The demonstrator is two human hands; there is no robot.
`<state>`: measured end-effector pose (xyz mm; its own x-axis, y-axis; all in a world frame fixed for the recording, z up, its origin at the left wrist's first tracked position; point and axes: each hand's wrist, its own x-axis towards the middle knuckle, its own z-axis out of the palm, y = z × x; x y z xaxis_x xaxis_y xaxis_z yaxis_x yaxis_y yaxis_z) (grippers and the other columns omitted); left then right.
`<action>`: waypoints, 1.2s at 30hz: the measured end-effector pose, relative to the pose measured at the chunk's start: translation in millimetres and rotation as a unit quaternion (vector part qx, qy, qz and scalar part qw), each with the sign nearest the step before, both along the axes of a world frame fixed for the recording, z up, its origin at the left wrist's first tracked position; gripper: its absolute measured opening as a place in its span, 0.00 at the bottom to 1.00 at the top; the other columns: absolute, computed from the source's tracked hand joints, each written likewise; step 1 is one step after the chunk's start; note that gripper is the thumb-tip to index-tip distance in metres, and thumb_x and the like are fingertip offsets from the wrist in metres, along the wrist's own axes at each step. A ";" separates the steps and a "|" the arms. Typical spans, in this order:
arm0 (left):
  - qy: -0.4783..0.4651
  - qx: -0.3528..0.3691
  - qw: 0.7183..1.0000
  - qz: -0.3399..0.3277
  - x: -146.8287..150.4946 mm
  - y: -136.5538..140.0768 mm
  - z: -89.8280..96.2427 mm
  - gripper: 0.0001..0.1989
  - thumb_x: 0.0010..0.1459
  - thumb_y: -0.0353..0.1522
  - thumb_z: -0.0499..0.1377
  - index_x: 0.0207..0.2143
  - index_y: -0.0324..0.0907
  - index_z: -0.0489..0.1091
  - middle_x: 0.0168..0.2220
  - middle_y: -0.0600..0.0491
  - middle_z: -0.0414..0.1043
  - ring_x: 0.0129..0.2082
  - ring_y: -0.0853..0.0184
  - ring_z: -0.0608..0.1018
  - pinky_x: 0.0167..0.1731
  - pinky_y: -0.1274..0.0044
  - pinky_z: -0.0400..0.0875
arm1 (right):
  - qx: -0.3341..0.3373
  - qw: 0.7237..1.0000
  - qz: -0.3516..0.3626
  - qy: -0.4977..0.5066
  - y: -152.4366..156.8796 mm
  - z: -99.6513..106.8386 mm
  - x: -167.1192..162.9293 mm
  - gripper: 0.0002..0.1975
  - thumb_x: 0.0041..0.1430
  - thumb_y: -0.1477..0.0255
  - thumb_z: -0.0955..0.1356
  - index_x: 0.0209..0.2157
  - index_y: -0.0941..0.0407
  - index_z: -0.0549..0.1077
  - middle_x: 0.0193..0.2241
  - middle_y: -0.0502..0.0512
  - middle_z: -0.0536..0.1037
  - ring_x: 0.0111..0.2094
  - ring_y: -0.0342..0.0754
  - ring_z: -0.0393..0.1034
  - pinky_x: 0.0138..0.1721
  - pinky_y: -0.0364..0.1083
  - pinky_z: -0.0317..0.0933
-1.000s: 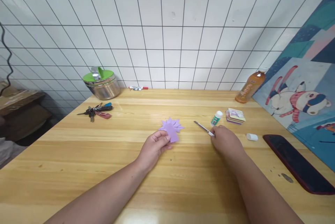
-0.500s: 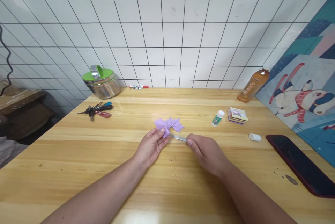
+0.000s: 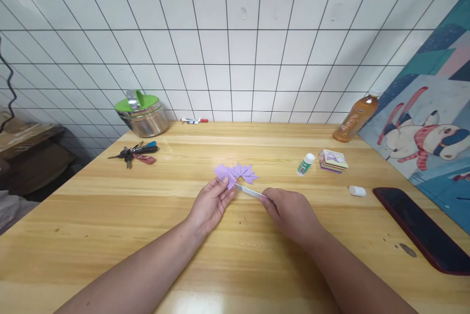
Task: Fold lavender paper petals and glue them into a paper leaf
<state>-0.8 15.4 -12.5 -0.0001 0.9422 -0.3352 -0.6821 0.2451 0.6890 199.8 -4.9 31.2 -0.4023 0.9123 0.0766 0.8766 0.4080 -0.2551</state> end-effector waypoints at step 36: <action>0.011 0.009 1.000 0.017 2.3 -3.9 3.6 0.02 0.53 0.25 0.61 0.31 0.36 0.71 0.33 0.50 0.77 0.30 0.72 0.79 0.29 0.85 0.75 | 0.009 1.000 -0.008 0.002 -2.1 -0.3 -4.4 0.17 0.65 0.65 0.55 0.32 0.53 0.70 0.28 0.50 0.77 0.28 0.44 0.70 0.26 0.43 0.48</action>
